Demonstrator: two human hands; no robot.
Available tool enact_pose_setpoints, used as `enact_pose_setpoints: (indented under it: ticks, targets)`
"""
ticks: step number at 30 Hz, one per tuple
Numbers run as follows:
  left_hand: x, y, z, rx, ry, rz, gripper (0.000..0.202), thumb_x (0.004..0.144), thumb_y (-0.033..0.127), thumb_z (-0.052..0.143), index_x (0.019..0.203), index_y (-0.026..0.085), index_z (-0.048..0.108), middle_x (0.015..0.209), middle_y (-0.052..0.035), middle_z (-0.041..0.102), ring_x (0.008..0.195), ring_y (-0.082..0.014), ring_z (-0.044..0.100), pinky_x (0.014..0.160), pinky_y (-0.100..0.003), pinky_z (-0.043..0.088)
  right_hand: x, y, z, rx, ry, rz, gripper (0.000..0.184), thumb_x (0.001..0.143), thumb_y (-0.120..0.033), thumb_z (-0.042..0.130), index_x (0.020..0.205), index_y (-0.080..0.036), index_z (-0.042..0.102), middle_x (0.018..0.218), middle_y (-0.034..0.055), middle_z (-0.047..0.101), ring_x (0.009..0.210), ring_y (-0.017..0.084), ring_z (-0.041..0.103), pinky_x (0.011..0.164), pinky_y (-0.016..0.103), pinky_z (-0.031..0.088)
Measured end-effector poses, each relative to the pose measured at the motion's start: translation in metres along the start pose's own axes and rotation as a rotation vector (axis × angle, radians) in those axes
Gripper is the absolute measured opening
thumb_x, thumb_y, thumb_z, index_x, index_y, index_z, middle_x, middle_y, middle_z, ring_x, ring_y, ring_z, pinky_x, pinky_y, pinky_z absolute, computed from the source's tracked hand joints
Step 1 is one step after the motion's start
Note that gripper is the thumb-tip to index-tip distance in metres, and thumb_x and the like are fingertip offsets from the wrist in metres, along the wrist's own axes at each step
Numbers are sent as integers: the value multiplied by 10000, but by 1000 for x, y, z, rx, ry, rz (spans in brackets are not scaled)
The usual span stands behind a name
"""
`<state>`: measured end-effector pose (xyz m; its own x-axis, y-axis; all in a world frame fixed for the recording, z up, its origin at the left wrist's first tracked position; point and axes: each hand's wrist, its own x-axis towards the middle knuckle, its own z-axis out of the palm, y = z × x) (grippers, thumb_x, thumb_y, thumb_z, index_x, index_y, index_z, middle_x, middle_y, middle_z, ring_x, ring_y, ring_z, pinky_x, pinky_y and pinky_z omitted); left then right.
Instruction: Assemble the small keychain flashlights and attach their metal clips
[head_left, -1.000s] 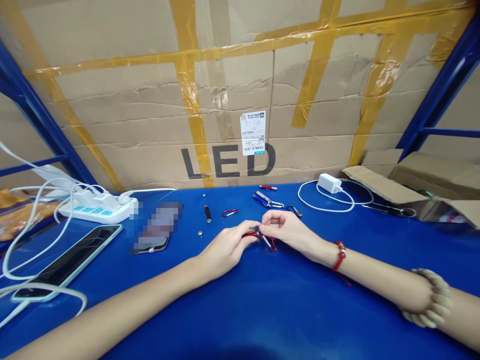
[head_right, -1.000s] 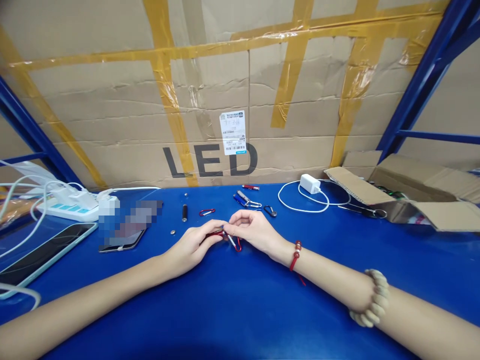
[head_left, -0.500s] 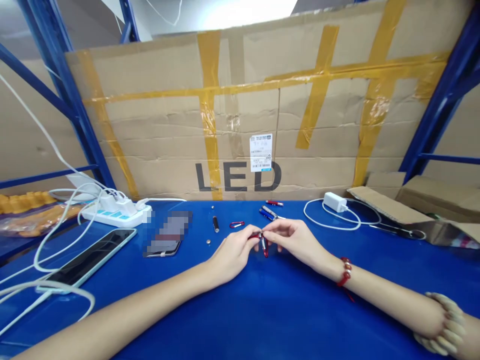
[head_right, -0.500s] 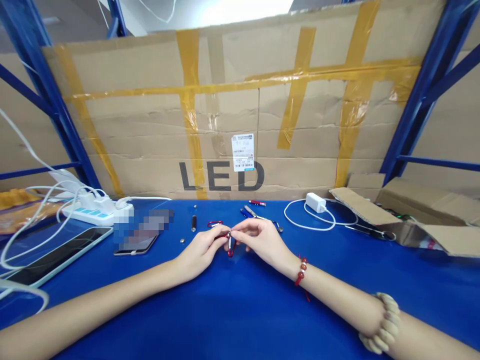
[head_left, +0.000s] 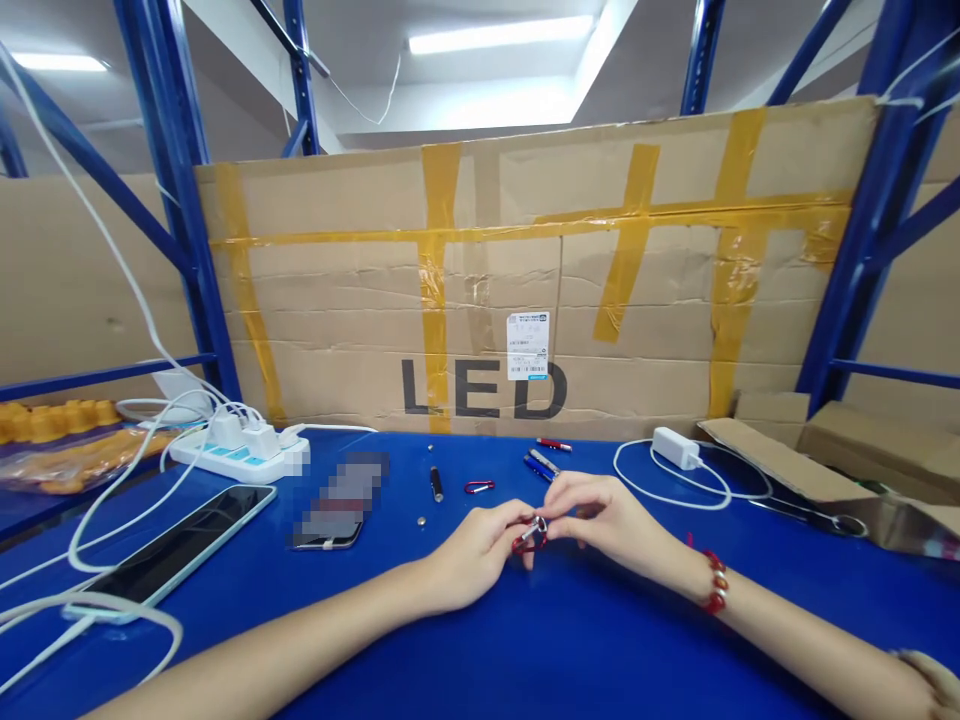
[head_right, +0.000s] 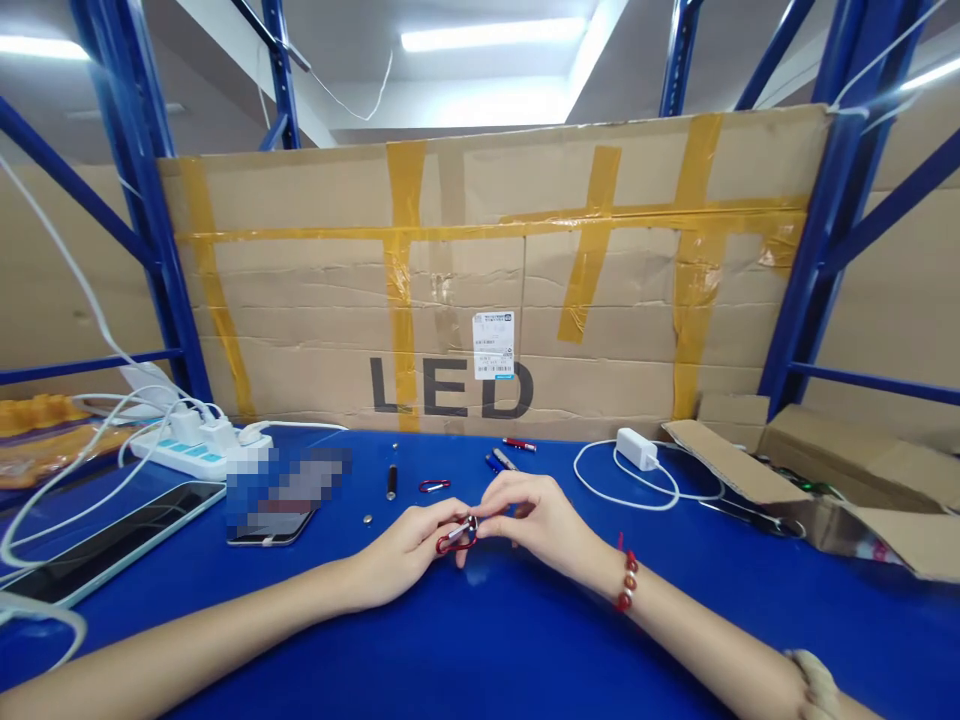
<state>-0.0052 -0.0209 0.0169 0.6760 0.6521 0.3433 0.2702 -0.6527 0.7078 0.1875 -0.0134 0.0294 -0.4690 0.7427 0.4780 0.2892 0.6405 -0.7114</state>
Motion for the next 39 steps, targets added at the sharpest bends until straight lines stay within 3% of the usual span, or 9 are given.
enact_pose_setpoints:
  ticks: [8, 18, 24, 31, 35, 39]
  targets:
    - [-4, -6, 3, 13, 49, 32, 159, 891, 156, 356, 899, 158, 514, 730, -4, 614, 702, -115, 576, 693, -204, 427, -3, -5, 7, -176, -19, -61, 232, 759, -374, 604, 621, -215, 700, 736, 62, 595, 650, 158, 551, 527, 255, 414]
    - [-7, -8, 3, 84, 34, 60, 132, 891, 153, 379, 945, 161, 499, 800, -34, 644, 760, -133, 612, 702, -224, 460, -4, -3, 14, -214, 40, -36, 296, 680, -435, 658, 501, -200, 642, 583, 29, 535, 569, 159, 512, 555, 295, 403]
    - [-8, -11, 4, 95, 90, 93, 94, 850, 114, 442, 900, 164, 504, 852, -35, 657, 773, -132, 616, 689, -213, 453, -6, 1, 21, -156, 44, 127, 339, 699, -421, 617, 483, -178, 520, 560, 13, 524, 539, 138, 494, 545, 282, 395]
    - [-7, -8, 5, 43, 135, 77, 143, 847, 125, 434, 942, 143, 540, 842, -49, 664, 739, -131, 614, 644, -202, 453, -5, -3, 22, 180, -72, 488, 452, 608, -578, 637, 600, -142, 520, 503, -36, 463, 431, 53, 378, 376, 172, 271]
    - [-6, -5, 4, 7, 112, 114, 279, 826, 75, 418, 1076, 144, 521, 923, -66, 667, 784, -131, 612, 677, -200, 457, -4, -9, 15, 293, -112, 560, 482, 555, -584, 674, 583, -130, 513, 495, -44, 461, 440, 30, 347, 377, 144, 256]
    - [-5, -6, 4, 89, 134, 129, 267, 817, 68, 414, 1007, 153, 581, 906, -48, 658, 718, -114, 592, 644, -186, 442, -4, -4, 17, 278, -145, 582, 480, 546, -583, 676, 584, -141, 492, 463, -55, 459, 411, 29, 346, 353, 137, 273]
